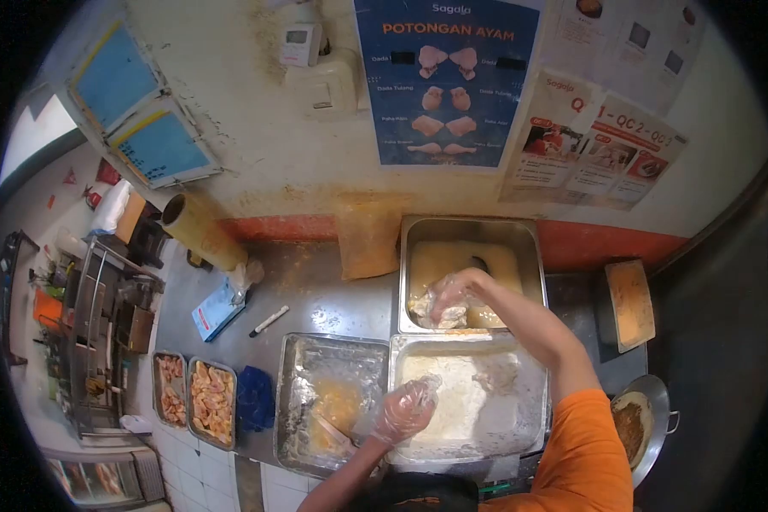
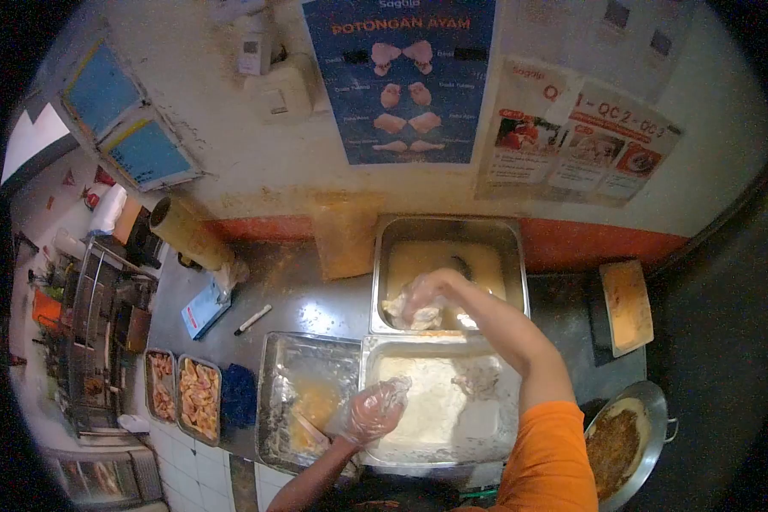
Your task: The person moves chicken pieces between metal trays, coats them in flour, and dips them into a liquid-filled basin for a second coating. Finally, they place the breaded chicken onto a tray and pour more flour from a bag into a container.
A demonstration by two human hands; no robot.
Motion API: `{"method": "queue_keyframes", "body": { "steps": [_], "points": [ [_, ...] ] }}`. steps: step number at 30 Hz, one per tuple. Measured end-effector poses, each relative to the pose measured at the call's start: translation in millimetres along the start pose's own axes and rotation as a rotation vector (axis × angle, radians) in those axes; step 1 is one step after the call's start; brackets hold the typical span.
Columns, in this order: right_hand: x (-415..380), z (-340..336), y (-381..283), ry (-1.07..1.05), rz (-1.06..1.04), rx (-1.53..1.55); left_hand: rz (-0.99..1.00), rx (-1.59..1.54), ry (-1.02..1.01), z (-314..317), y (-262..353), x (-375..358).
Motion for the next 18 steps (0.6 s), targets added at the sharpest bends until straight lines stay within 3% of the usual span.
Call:
{"method": "queue_keyframes", "body": {
  "steps": [2,5,7,9,10,12,14,16,18],
  "points": [
    [-17,-8,0,-0.066,-0.016,0.104,-0.026,-0.033,0.017,1,-2,-2],
    [-21,-26,33,0.232,-0.103,0.423,-0.116,-0.092,0.027,6,-8,-5],
    [-29,-26,27,0.267,-0.120,0.467,-0.221,-0.108,-0.016,3,-6,-4],
    [-31,-33,31,0.277,-0.168,0.433,-0.001,0.052,0.026,7,-12,-7],
    [-59,-34,17,0.261,-0.029,0.425,0.105,0.132,0.049,10,-10,-10],
    [-34,-29,54,0.273,-0.113,0.543,0.213,0.151,0.072,3,2,-4],
    [-40,-28,51,0.347,-0.050,0.435,0.288,0.197,0.094,-1,5,-4],
    [-55,-27,52,0.470,0.168,0.094,0.319,0.260,0.114,9,-4,-11],
    [-36,-23,79,0.496,0.131,0.256,0.340,0.321,0.172,11,-10,-18]
  ]
}}
Point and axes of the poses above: each hand's wrist, its own x-axis towards the middle knuckle, its own z-axis out of the palm, y = z × x, the point moved 5 cm from there along x, towards the middle knuckle, and after that the axes turned 4 degrees about y, right-handed, at the moved point
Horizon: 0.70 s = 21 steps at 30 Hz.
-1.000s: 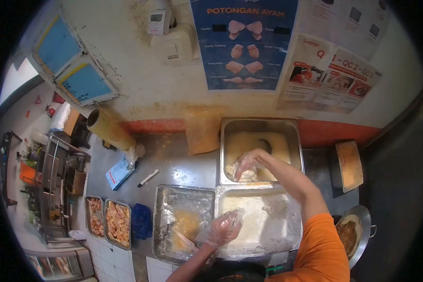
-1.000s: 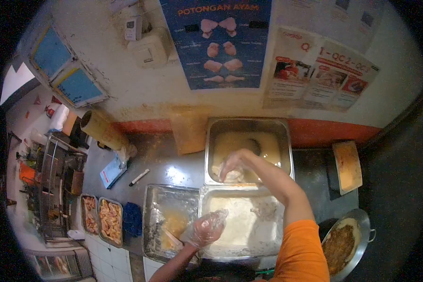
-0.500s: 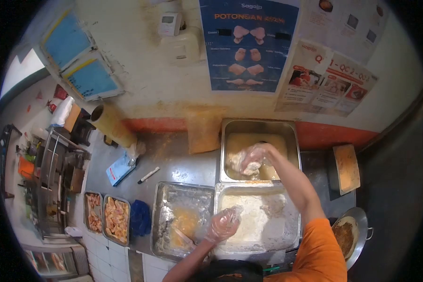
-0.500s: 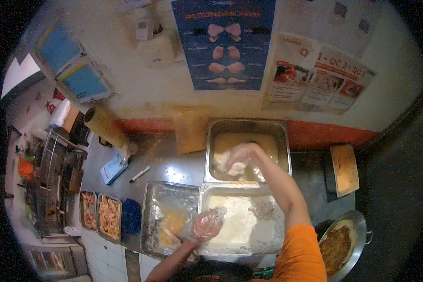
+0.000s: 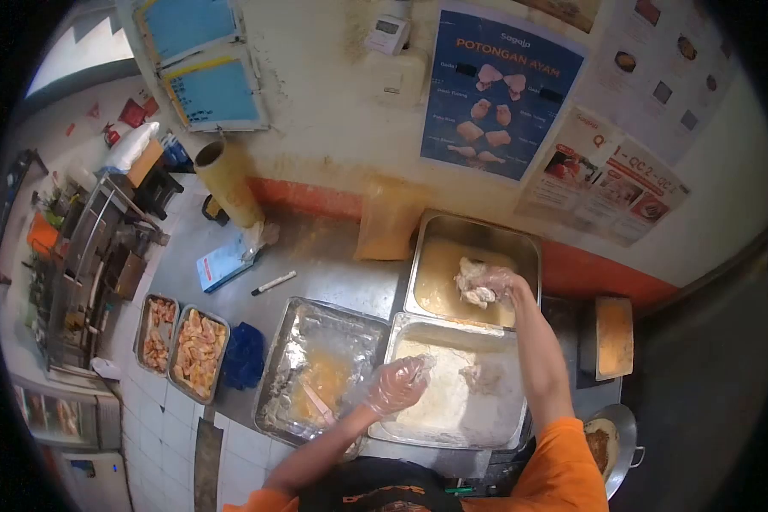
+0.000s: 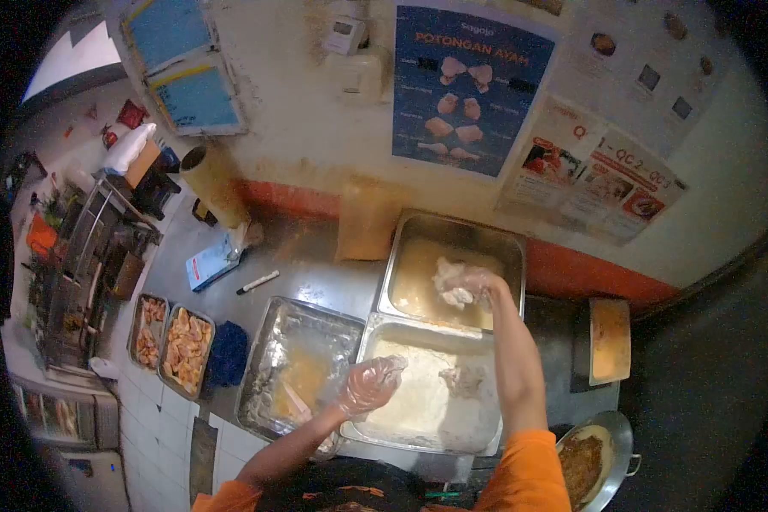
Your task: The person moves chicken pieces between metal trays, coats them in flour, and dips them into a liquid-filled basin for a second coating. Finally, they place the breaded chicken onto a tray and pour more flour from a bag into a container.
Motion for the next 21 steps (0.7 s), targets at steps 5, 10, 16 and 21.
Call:
{"method": "queue_keyframes", "body": {
  "steps": [5,10,16,21],
  "points": [
    [19,7,34,-0.075,-0.076,0.112,-0.383,-0.467,-0.008,-18,-6,16],
    [-59,-6,-7,0.020,-0.112,0.051,-0.818,-0.539,0.063,-86,3,10],
    [-25,-2,26,-0.073,-0.149,0.162,-0.698,-0.422,0.302,-188,-25,-36],
    [-4,-1,44,0.025,-0.237,0.295,-0.883,-0.539,0.664,-250,-17,-64]
  ]
}}
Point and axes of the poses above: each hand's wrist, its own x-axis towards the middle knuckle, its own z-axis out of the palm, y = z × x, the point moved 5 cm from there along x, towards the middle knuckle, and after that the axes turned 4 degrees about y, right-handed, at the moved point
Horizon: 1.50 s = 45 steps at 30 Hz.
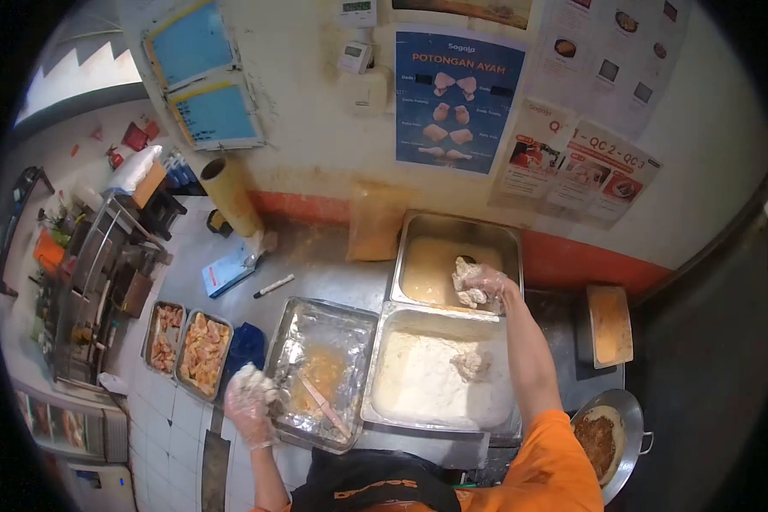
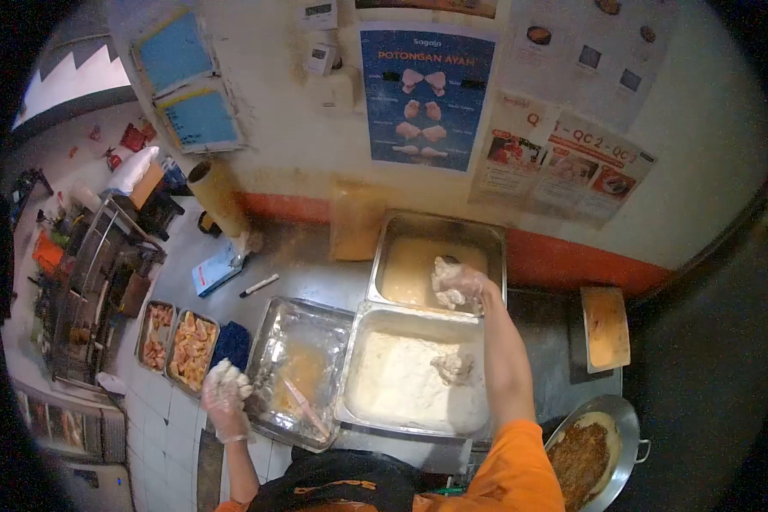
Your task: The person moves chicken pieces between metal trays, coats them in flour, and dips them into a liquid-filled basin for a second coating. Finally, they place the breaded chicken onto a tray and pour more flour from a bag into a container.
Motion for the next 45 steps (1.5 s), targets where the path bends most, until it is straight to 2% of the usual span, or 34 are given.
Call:
{"method": "queue_keyframes", "body": {
  "steps": [2,6,9,11,13,16,17,19,21,24,25,28,30,31,32,33,34,36,38,40,42,44,45],
  "points": [
    [-9,5,0,-0.007,-0.164,0.269,-0.003,0.017,0.121,-37,0,-3],
    [-52,-3,-28,0.066,-0.232,0.405,-0.025,0.031,0.352,-90,10,-27],
    [-115,13,-61,-0.091,-0.281,0.246,-0.024,0.099,0.461,-127,11,-51],
    [-136,29,-47,-0.156,-0.063,0.207,-0.013,0.119,0.500,-149,8,-65],
    [-157,56,-42,-0.141,-0.183,-0.395,-0.010,0.162,0.535,-166,9,-82],
    [-149,88,1,-0.088,-0.311,-0.888,-0.062,0.140,0.580,-197,1,-100],
    [-146,92,14,-0.173,-0.241,-0.852,-0.059,0.177,0.594,-202,3,-105],
    [-151,83,21,-0.134,-0.333,-0.701,-0.050,0.259,0.629,-211,13,-118],
    [-143,81,27,0.148,-0.607,-0.828,-0.034,0.238,0.597,-218,25,-131],
    [-184,79,-18,0.204,-0.281,-0.787,0.044,0.343,0.550,-227,35,-145],
    [-170,81,-1,0.233,-0.212,-0.784,0.076,0.400,0.536,-230,38,-149],
    [-173,91,19,0.383,-0.339,-0.621,-0.049,0.414,0.668,-243,37,-161],
    [-126,75,124,0.483,-0.294,-0.568,0.055,0.477,0.604,-266,14,-165],
    [-143,86,96,0.402,-0.211,-0.721,0.107,0.524,0.591,-285,15,-173],
    [-167,99,57,0.309,-0.141,-0.876,0.078,0.574,0.606,-278,31,-177],
    [-173,99,47,0.363,-0.138,-0.852,0.053,0.610,0.630,-264,43,-172],
    [-169,97,45,0.482,-0.207,-0.663,0.074,0.607,0.648,-274,41,-169],
    [-173,98,91,0.367,-0.137,0.124,0.114,0.639,0.637,-300,31,-179],
    [-179,96,92,0.371,-0.054,0.377,0.192,0.684,0.582,-321,27,-178],
    [-199,119,63,0.382,-0.379,0.791,0.197,0.663,0.646,-333,38,-178],
    [-244,158,5,0.130,-0.664,1.091,0.155,0.541,0.711,-354,39,-176],
    [-223,128,50,-0.247,-0.476,1.116,0.081,0.305,0.772,-387,29,-167],
    [-213,112,67,-0.309,-0.521,1.176,0.154,0.516,0.768,-410,24,-162]
  ]
}}
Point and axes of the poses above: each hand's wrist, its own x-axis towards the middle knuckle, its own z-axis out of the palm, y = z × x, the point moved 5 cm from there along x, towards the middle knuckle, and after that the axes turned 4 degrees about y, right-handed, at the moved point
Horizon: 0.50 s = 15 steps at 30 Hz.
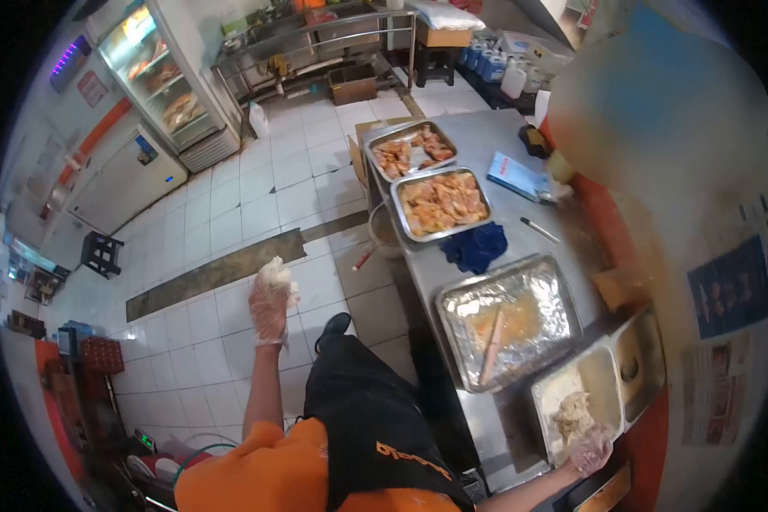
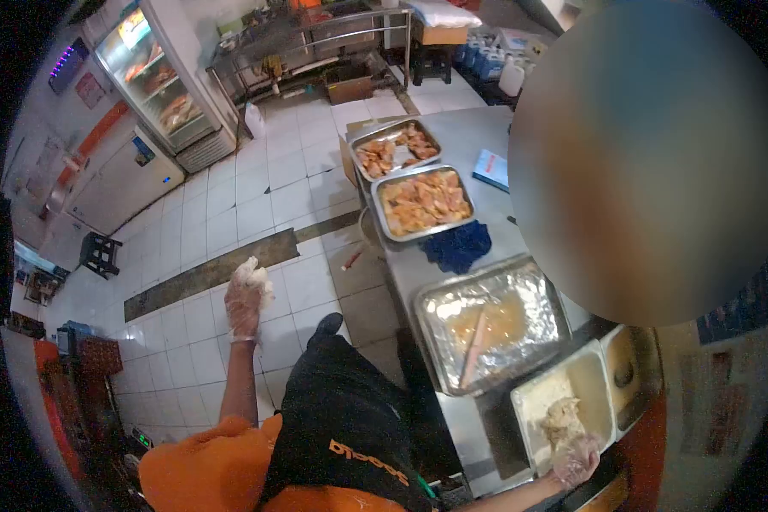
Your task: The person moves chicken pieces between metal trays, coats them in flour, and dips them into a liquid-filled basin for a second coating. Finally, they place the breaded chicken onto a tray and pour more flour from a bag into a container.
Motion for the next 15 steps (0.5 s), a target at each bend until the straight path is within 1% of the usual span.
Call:
{"method": "queue_keyframes", "body": {
  "steps": [1,2,3,4,5,6,7,8,9,10,11,13,14,15],
  "points": [
    [-1,-23,-1,-0.054,-0.023,0.074,0.146,0.163,0.001,-8,-25,18],
    [-7,-28,13,-0.096,-0.057,0.148,0.301,0.320,-0.013,-16,-48,37],
    [-10,-16,32,0.098,-0.268,-0.448,0.265,0.335,-0.032,-27,-80,55],
    [-19,0,37,0.355,-0.479,-1.066,0.245,0.313,-0.091,-26,-113,71],
    [-43,21,44,0.527,-0.552,-1.068,0.277,0.284,-0.211,-19,-123,91],
    [-66,47,51,0.701,-0.617,-1.059,-0.025,0.067,-0.231,-11,-131,113],
    [-48,113,77,0.373,-0.599,-0.672,-0.096,-0.378,-0.322,-19,-212,131],
    [-31,181,103,0.052,-0.469,-0.092,-0.173,-0.365,-0.329,-19,-246,157],
    [-19,249,130,-0.130,-0.263,0.289,-0.134,-0.238,-0.340,-19,-270,179],
    [-19,282,157,-0.116,-0.269,0.333,-0.091,-0.143,-0.347,-22,-299,195],
    [-14,306,179,-0.112,-0.260,0.396,-0.064,-0.113,-0.347,-24,-317,211],
    [-8,363,223,0.007,-0.281,0.366,-0.488,-0.462,-0.332,-29,-265,228],
    [-7,376,242,0.066,-0.285,0.377,-0.545,-0.226,-0.275,-28,-245,236],
    [-6,390,260,0.126,-0.290,0.388,-0.507,-0.311,-0.360,-36,-284,251]
  ]
}}
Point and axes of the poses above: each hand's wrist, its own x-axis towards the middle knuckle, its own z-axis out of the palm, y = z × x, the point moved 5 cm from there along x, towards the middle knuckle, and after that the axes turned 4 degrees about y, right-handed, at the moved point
